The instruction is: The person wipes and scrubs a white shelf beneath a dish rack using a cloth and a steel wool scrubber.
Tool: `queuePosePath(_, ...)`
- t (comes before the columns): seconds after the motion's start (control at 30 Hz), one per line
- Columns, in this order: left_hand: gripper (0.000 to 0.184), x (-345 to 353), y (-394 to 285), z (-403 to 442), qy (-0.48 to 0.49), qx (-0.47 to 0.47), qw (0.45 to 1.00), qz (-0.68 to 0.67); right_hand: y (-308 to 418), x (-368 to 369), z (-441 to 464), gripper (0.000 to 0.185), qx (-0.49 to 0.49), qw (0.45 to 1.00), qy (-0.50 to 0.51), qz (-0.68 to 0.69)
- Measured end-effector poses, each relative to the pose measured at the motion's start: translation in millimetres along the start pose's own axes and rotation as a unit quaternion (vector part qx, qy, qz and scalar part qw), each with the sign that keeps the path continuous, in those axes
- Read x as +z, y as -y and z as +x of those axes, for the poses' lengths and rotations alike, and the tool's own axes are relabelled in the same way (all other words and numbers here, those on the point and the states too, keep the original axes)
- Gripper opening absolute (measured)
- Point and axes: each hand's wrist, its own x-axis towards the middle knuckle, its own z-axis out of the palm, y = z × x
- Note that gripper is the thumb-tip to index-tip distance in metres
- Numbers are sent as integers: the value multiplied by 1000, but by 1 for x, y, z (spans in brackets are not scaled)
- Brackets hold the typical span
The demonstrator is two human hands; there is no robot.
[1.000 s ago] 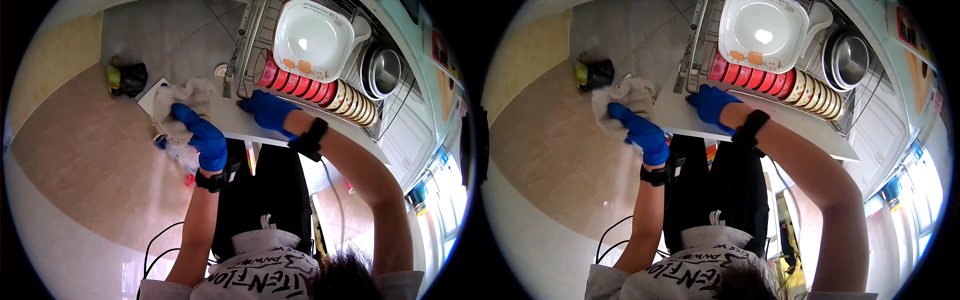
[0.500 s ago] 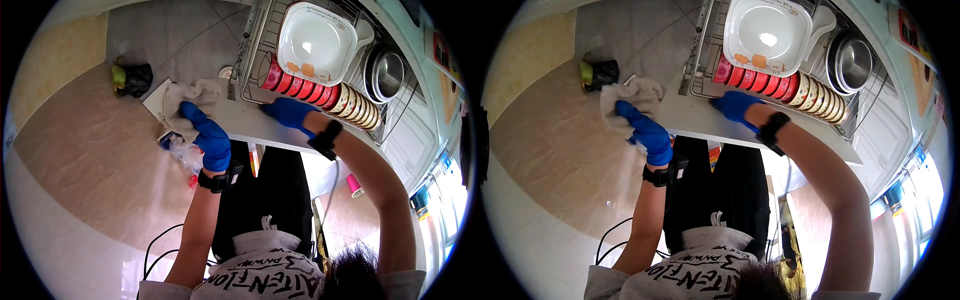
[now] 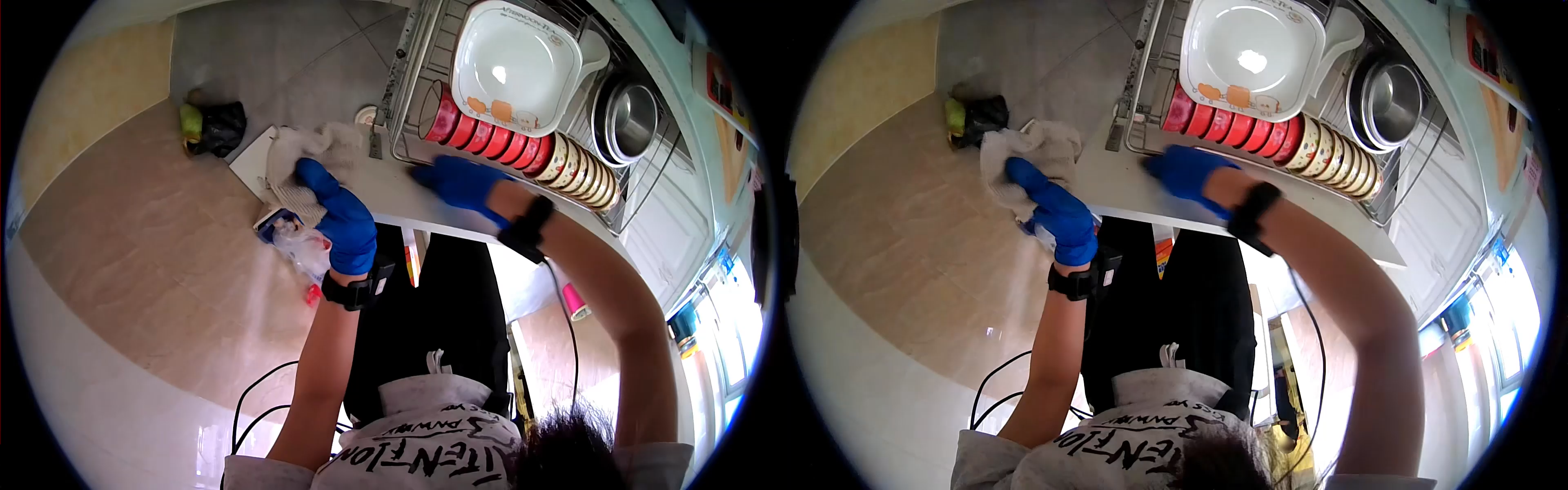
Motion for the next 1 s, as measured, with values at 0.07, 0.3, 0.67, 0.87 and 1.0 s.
queuePosePath(0.07, 36, 10, 0, 7, -86, 17, 987, -134, 11, 3, 25, 39, 4, 996, -7, 86)
queuePosePath(0.3, 42, 6, 14, 7, -86, 124, 955, 256, -89, 29, -26, 40, 107, 992, 5, 59)
queuePosePath(0.67, 39, 17, 39, -7, -59, -9, 990, 126, -80, 17, 2, 38, 112, 977, 58, 173)
queuePosePath(0.87, 39, 14, -2, 11, -119, -8, 981, -152, -83, 31, 14, 33, 23, 894, 67, 443)
queuePosePath(1.0, 40, 10, 3, 16, -60, -23, 981, -185, -77, 20, 9, 33, 23, 954, 74, 289)
